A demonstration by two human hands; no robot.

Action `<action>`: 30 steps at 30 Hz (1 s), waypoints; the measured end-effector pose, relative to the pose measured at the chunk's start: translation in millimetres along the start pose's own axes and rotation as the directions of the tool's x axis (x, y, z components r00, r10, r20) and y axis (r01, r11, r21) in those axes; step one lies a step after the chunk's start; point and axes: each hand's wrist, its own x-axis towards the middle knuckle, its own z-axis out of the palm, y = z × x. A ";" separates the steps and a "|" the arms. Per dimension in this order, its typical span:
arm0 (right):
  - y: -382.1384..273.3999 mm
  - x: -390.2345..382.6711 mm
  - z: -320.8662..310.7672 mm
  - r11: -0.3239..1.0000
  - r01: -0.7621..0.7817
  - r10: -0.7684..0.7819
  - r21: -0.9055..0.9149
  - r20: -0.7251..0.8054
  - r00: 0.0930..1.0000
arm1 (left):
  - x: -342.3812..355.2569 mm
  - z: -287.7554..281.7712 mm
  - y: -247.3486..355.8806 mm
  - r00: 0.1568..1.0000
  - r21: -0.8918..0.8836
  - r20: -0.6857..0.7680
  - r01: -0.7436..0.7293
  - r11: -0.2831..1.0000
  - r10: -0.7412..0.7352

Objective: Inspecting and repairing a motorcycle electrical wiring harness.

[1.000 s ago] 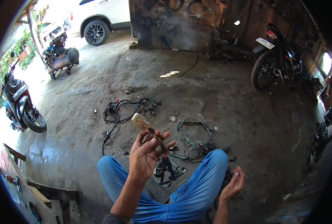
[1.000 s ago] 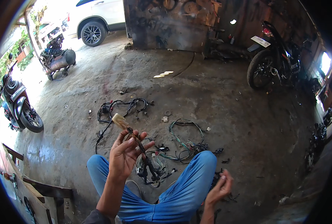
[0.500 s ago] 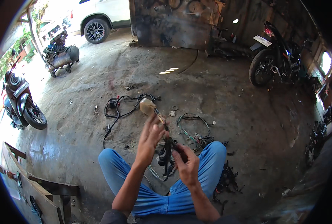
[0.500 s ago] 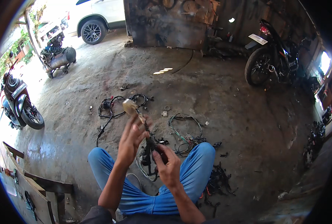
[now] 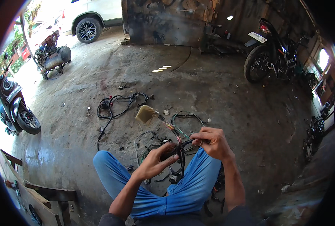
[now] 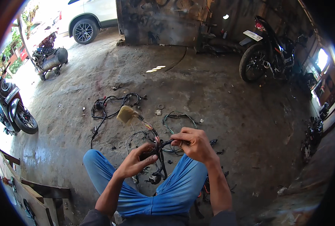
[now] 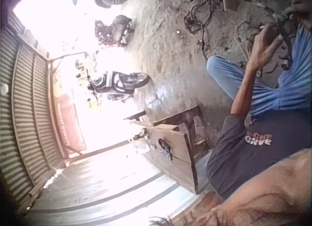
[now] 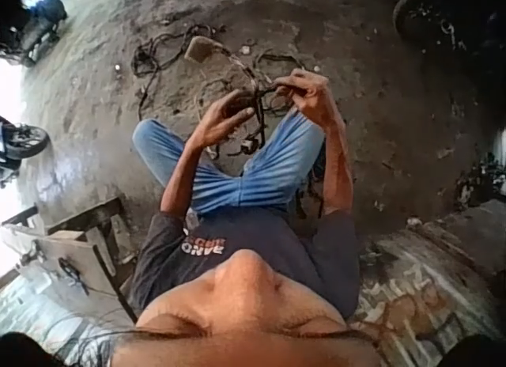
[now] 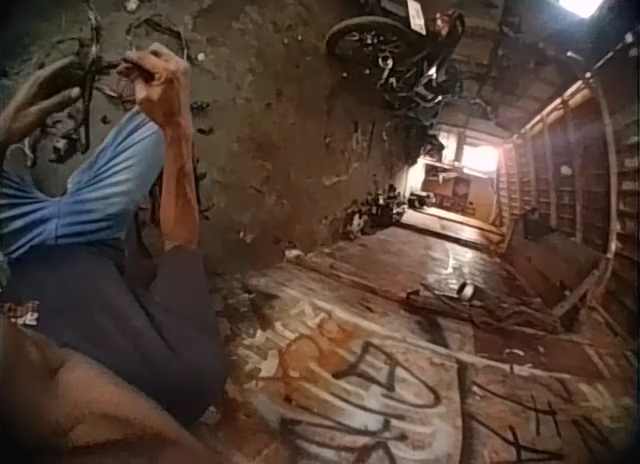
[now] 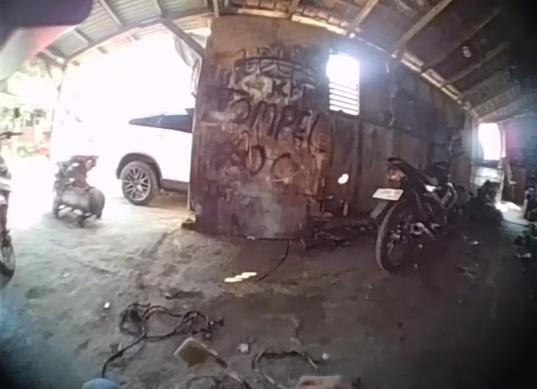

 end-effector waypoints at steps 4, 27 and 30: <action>-4.0 19.0 -9.1 0.950 0.166 -0.151 -0.264 0.077 0.986 | -7.4 -12.5 10.1 0.987 -0.120 0.085 0.149 0.982 -0.140; 1.1 -42.1 123.1 0.925 -0.259 0.107 -0.279 -0.464 0.879 | 16.4 -24.5 -15.9 0.975 -0.762 -0.076 0.078 0.643 -0.208; -14.2 -40.1 126.0 0.903 -0.271 0.078 -0.333 -0.494 0.866 | 7.6 -23.3 -14.6 0.976 -0.732 -0.111 0.046 0.680 -0.185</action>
